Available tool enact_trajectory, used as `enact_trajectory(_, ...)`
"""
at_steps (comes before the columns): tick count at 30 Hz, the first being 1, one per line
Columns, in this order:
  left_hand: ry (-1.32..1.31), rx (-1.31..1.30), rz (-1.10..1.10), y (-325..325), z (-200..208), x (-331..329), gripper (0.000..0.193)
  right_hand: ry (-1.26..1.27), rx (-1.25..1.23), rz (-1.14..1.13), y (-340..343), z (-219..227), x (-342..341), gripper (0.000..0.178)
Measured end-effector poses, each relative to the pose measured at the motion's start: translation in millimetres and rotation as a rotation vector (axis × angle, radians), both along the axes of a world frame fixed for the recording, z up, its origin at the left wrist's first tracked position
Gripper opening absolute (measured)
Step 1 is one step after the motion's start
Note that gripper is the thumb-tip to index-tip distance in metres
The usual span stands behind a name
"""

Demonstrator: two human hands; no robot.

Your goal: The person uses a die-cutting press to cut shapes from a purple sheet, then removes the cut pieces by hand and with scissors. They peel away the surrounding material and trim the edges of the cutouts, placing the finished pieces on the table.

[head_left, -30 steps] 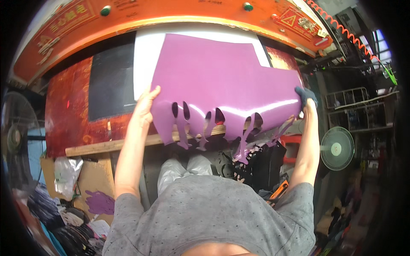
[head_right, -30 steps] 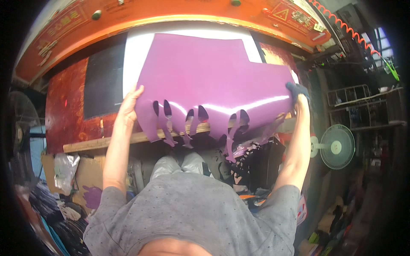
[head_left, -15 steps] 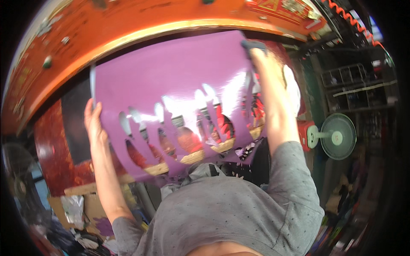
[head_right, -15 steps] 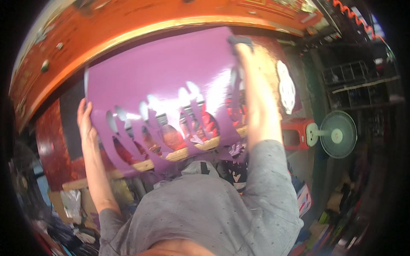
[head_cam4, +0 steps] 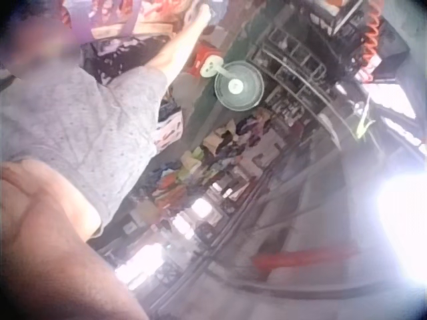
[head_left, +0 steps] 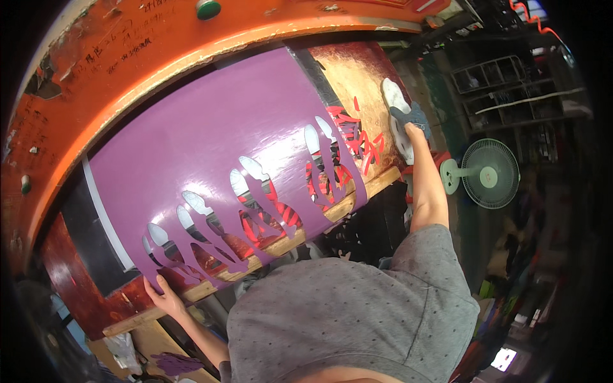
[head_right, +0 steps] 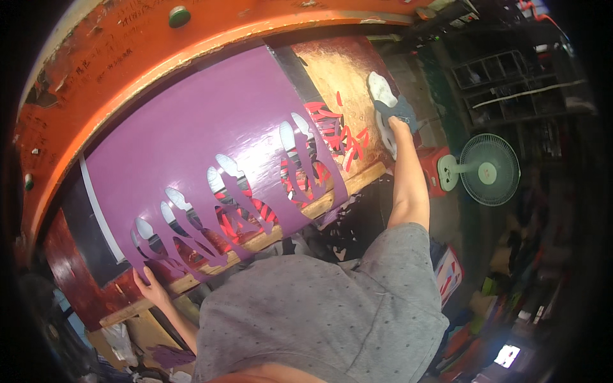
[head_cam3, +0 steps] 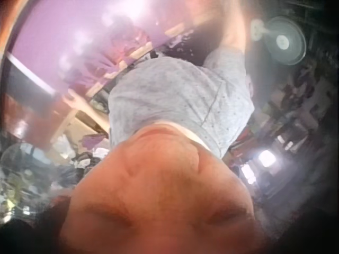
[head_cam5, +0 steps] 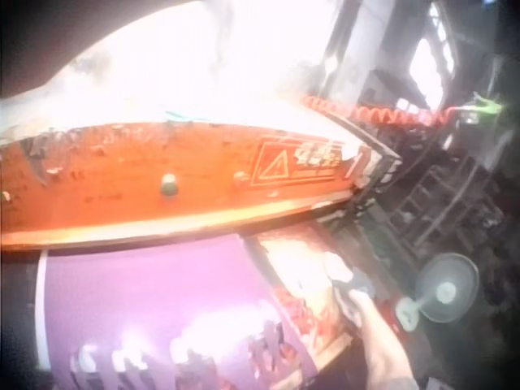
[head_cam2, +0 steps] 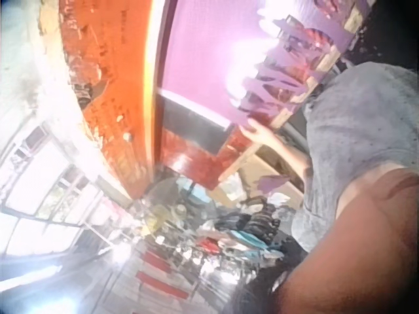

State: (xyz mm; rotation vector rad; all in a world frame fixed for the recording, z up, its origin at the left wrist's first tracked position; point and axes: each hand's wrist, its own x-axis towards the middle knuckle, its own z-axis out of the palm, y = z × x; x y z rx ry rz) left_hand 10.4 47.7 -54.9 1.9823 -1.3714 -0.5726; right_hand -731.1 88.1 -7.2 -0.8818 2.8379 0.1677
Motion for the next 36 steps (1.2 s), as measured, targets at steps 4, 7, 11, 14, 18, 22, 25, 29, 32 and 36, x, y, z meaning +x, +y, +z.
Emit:
enact_trajectory(4, 0.204, 0.032, 0.046, 9, -6, -1, 0.038, -0.122, 0.181, 0.078, -7, -23, -40, 0.084)
enact_trajectory(7, 0.270, 0.092, 0.176, 5, -3, -4, 0.035, -0.155, 0.219, 0.136, -18, -36, -50, 0.087)
enact_trajectory(11, 0.349, 0.201, 0.234, 5, 9, -19, 0.031, -0.111, 0.158, 0.195, -27, -39, -52, 0.090)
enact_trajectory(14, 0.432, 0.244, 0.245, 8, 20, -25, 0.030, -0.009, -0.057, 0.236, -22, -35, -55, 0.094)
enact_trajectory(18, 0.531, 0.229, 0.196, 7, 19, -21, 0.031, -0.020, -0.510, 0.183, -5, -20, -70, 0.077)
enact_trajectory(22, 0.498, 0.275, 0.219, 3, 2, -16, 0.031, -0.554, -1.426, -0.044, -13, 7, -60, 0.055)
enact_trajectory(25, 0.437, 0.187, 0.173, 7, -6, -13, 0.031, -1.670, -1.958, -0.189, -41, 30, -8, 0.038)
enact_trajectory(29, 0.381, 0.146, 0.176, 12, -10, -12, 0.033, -1.902, -2.099, 0.005, -76, 30, 83, 0.041)
enact_trajectory(32, 0.303, 0.087, 0.172, 10, -13, -16, 0.032, -2.223, -1.972, 0.284, -95, 8, 107, 0.045)
enact_trajectory(36, 0.363, 0.149, 0.184, 7, -7, -18, 0.030, -1.241, -1.748, -0.074, -112, -35, 107, 0.055)
